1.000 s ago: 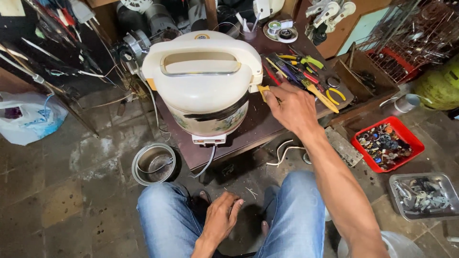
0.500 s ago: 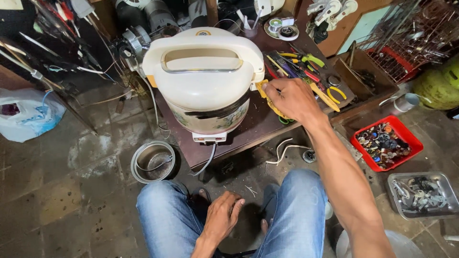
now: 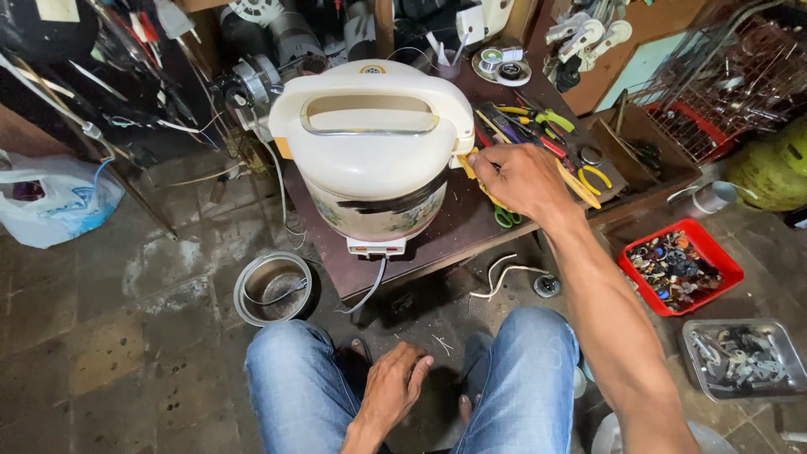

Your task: Applying paint to a rice cooker using a brush and preparing material by hand.

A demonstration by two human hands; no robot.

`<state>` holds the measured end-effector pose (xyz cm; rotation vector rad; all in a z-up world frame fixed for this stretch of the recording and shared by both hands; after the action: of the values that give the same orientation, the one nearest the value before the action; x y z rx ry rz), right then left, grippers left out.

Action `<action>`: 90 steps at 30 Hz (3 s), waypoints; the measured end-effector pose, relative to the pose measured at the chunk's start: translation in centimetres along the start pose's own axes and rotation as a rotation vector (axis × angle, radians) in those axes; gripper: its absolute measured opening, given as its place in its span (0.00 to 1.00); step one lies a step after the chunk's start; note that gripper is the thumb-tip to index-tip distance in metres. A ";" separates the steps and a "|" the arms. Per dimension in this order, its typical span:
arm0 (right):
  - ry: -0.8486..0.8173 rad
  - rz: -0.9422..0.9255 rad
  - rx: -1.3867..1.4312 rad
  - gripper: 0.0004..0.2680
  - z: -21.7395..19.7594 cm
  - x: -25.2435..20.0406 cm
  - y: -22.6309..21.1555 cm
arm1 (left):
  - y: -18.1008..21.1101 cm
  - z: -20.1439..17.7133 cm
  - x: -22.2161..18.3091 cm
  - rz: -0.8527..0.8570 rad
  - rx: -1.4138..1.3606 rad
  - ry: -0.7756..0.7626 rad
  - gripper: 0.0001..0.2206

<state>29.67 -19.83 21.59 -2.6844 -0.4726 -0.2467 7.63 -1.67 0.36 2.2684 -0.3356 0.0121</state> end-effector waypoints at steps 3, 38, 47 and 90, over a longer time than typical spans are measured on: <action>-0.018 0.006 0.008 0.16 0.2 0.0 0.2 | 0.1 0.0 0.0 -0.005 -0.006 -0.007 0.12; -0.044 -0.221 0.056 0.16 1.1 1.1 1.3 | -0.1 0.3 0.0 -0.063 -0.027 -0.087 0.12; 0.024 -0.284 0.068 0.16 0.6 1.2 1.4 | 0.0 0.3 0.0 -0.049 -0.015 -0.095 0.11; -0.072 0.423 0.553 0.08 8.7 -19.1 5.5 | 0.8 2.4 0.2 -0.032 -0.041 -0.170 0.13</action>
<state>14.85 -26.50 7.25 -2.1803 0.0228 0.0948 7.35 -4.01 -0.60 2.2390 -0.3856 -0.2033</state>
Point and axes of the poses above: each hand's wrist, its own x-axis towards the middle knuckle, its own z-axis out of the palm, y = z × x, the point moved 8 cm from there along x, towards the middle knuckle, and after that the axes turned 1 degree about -x, right-handed, at the moved point
